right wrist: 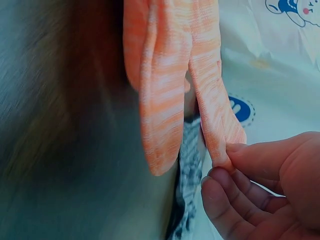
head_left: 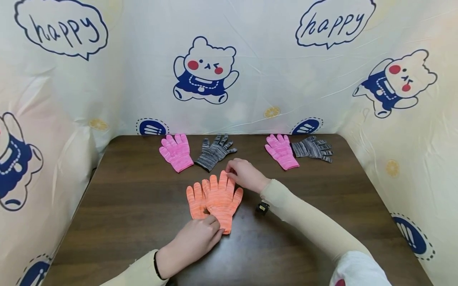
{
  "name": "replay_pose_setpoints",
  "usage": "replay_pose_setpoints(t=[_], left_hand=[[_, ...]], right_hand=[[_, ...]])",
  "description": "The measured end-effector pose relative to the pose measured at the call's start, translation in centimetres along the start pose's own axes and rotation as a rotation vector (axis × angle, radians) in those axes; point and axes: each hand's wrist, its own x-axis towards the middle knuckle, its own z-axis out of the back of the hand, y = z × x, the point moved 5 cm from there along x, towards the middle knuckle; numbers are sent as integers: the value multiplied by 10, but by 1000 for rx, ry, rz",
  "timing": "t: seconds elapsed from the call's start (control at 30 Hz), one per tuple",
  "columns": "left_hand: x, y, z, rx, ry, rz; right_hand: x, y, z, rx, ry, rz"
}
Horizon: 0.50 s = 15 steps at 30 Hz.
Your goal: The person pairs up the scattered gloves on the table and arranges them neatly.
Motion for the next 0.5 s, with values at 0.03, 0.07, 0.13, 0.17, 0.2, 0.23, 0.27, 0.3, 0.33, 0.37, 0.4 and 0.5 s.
replay_pose_setpoints(t=[0.03, 0.07, 0.13, 0.17, 0.2, 0.23, 0.27, 0.3, 0.33, 0.37, 0.4, 0.5], left_hand=[[-2, 1, 1, 2, -1, 11], [-3, 2, 1, 8, -2, 21], [-6, 5, 1, 11, 4, 46], [-7, 5, 1, 20, 0, 55], [-9, 6, 1, 33, -9, 58], [-10, 6, 1, 43, -17, 60], [-11, 6, 1, 50, -20, 65], [-13, 5, 1, 55, -20, 69], [-14, 5, 1, 65, -26, 71], [-15, 4, 2, 74, -33, 74], [-17, 4, 3, 77, -34, 78], [-20, 4, 4, 83, -29, 90]], right_hand=[[2, 3, -2, 0, 4, 7], [4, 5, -4, -1, 6, 15], [7, 10, -8, -6, 9, 30], [9, 12, -9, -8, 8, 38], [10, 13, -11, -11, 7, 45], [11, 15, -12, -13, 6, 50], [13, 16, -14, -13, 6, 51], [14, 17, -16, -9, 9, 52], [15, 18, -17, -4, 11, 53], [16, 19, -19, 1, 15, 52], [17, 20, -21, 4, 19, 50], [20, 24, -26, 19, 29, 51]])
